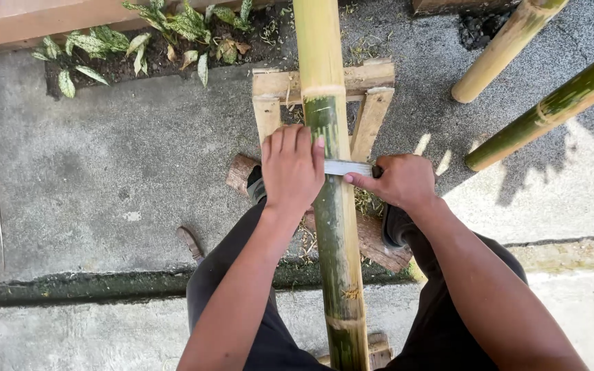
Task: The person is using a knife to scrape the outer green layer off a bamboo pole while it rests on a wooden stand.
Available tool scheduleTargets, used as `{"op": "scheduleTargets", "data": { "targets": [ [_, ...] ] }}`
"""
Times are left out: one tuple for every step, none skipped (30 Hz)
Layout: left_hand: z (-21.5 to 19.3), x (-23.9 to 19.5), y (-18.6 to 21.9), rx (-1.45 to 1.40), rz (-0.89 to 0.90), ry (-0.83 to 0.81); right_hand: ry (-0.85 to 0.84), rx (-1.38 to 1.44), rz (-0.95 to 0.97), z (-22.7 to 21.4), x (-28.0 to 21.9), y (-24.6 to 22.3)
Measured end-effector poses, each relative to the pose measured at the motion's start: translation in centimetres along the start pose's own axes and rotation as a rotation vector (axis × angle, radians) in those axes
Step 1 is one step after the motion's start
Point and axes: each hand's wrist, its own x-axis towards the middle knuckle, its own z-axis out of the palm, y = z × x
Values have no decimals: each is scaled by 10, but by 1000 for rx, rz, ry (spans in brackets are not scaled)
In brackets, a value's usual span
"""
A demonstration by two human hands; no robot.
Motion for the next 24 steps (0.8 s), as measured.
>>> {"op": "scheduleTargets", "data": {
  "targets": [
    [12,1,-2,2,5,-1,4,4,3,-1,2,0],
    [24,1,-2,92,11,-66,7,18,1,-1,2,1],
    [36,1,-2,183,17,-130,10,33,0,-1,2,2],
    [39,3,0,182,26,-132,14,36,8,-1,4,3],
    [42,5,3,239,3,-168,29,36,-4,0,6,5],
    [45,4,5,295,-21,-212,37,40,-12,1,6,6],
    [44,4,6,295,-13,-222,33,46,-2,2,6,7],
    [44,4,6,323,-7,-199,29,56,-7,4,6,7],
    [43,3,6,351,0,-176,25,67,-13,5,7,6],
    [43,3,6,354,6,-185,23,75,-6,4,8,5],
    [42,2,6,297,-38,-212,-25,88,11,3,10,4],
    [43,3,5,240,-83,-234,-70,99,25,1,12,4],
    [42,3,7,244,-79,-240,-71,105,29,3,13,6],
    [42,4,7,255,-85,-242,-93,112,31,4,14,8],
    [40,5,8,267,-92,-245,-115,119,33,5,15,9],
    [40,5,7,271,-88,-251,-116,127,36,4,15,7],
    [40,5,7,274,-99,-258,-126,123,36,2,14,5],
    [41,5,8,274,-110,-261,-134,115,36,0,15,5],
    [41,6,7,276,-106,-263,-133,118,39,1,15,6],
    [41,5,7,270,-98,-256,-137,113,38,2,14,6],
    [40,3,7,264,-90,-249,-141,108,38,3,13,7],
    [41,4,7,264,-89,-254,-144,110,41,5,13,8],
    [41,4,8,264,-104,-271,-127,113,32,7,13,9],
    [40,4,8,267,-121,-286,-109,116,19,8,14,9]
  ]
}}
